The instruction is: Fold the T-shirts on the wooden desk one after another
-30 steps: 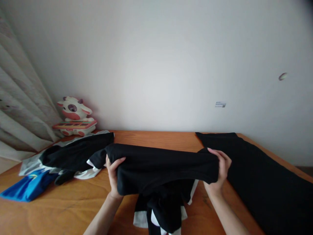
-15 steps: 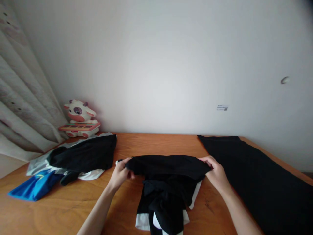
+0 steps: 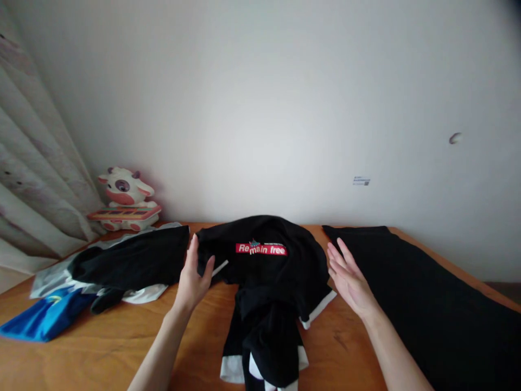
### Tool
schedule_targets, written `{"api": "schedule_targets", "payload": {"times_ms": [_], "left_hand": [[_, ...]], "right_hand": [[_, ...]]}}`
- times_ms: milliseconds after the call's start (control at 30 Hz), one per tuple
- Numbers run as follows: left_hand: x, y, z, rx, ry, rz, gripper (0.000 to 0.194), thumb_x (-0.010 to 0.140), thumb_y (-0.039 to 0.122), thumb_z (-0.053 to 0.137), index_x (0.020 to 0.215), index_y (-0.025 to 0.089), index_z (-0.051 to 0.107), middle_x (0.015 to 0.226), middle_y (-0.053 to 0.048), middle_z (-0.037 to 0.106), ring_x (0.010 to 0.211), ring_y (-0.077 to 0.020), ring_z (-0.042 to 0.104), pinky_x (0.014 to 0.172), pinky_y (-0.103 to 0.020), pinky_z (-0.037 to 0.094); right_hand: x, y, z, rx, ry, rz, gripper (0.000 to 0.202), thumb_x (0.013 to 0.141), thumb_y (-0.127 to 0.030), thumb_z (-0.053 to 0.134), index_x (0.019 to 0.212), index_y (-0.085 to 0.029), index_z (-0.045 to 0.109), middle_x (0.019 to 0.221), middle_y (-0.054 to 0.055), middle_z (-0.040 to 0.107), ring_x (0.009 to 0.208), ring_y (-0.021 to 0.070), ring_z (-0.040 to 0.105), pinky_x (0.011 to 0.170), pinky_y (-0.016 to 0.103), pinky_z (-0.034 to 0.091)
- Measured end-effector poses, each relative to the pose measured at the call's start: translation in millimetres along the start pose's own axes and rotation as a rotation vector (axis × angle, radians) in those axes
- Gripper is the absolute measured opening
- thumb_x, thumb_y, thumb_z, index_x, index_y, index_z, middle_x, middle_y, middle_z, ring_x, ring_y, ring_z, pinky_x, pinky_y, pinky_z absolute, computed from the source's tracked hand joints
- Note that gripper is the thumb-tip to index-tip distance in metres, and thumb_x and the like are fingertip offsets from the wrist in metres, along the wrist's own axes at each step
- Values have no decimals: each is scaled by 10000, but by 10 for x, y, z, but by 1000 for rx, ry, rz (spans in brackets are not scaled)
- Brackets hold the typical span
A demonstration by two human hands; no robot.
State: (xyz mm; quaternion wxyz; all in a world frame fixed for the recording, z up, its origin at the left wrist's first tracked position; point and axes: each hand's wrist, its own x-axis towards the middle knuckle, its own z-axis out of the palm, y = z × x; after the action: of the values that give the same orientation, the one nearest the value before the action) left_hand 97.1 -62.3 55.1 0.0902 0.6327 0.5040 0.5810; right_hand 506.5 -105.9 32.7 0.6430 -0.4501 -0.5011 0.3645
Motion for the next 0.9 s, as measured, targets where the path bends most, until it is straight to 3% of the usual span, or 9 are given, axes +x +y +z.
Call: {"api": "schedule_targets", "payload": {"times_ms": [67,133,233,300,400,533,767,900], "left_hand": [[-32,-66,86,184,-7,162,545,888,358,584,1401,184,525,1463,-157,550,1416,-316,445,1172,-520,354],[-104,-124,130,281,-163,237,363,932,316,518,1260,203,626,1335,-139,645,1285,-295,570,1110,-495,429],[-240,-138,191,373,-418,186,276,978,331,465,1068,215,698,1104,-103,735,1043,-263,684,967,-441,522],[-316,-113,242,434,-502,154,304,991,366,461,1078,208,705,1106,-106,739,1042,-277,684,965,-457,514],[-388,-89,292,493,-522,152,362,988,429,482,1169,200,697,1228,-125,712,1169,-315,640,1041,-510,462],[-416,-141,282,491,-571,182,430,939,414,557,1294,187,646,1367,-143,645,1283,-327,580,1107,-522,422],[-407,-252,293,447,-530,180,332,936,308,558,1225,250,712,1324,-105,680,1225,-318,623,1076,-513,461],[-378,-262,301,452,-503,186,277,934,260,549,1103,275,768,1204,-87,721,1117,-291,664,1014,-470,497]], "right_hand": [[64,120,50,-99,122,-24,652,857,-577,656,1446,-358,481,1511,114,521,1373,246,513,1024,443,507],[69,239,68,-190,151,17,613,836,-606,671,1346,-276,591,1449,141,580,1337,280,550,1045,452,497],[11,362,120,-324,109,4,518,825,-650,644,1071,-200,718,1210,161,718,1157,310,667,980,463,538],[-42,405,185,-473,67,-105,476,856,-636,597,1004,-201,724,1116,145,739,1075,301,690,955,474,541],[-112,449,272,-772,6,-269,413,886,-553,587,1103,-224,713,1089,108,730,1031,287,682,950,490,523],[-164,490,277,-1040,-68,-338,340,898,-477,602,1129,-265,734,1121,90,690,1034,287,668,886,462,531],[-190,401,274,-1031,-185,-351,284,842,-490,688,1039,-303,772,1027,61,646,968,255,669,841,410,535],[-192,371,340,-940,-212,-255,276,893,-428,580,994,-255,769,813,41,662,745,217,672,729,361,543]]}}
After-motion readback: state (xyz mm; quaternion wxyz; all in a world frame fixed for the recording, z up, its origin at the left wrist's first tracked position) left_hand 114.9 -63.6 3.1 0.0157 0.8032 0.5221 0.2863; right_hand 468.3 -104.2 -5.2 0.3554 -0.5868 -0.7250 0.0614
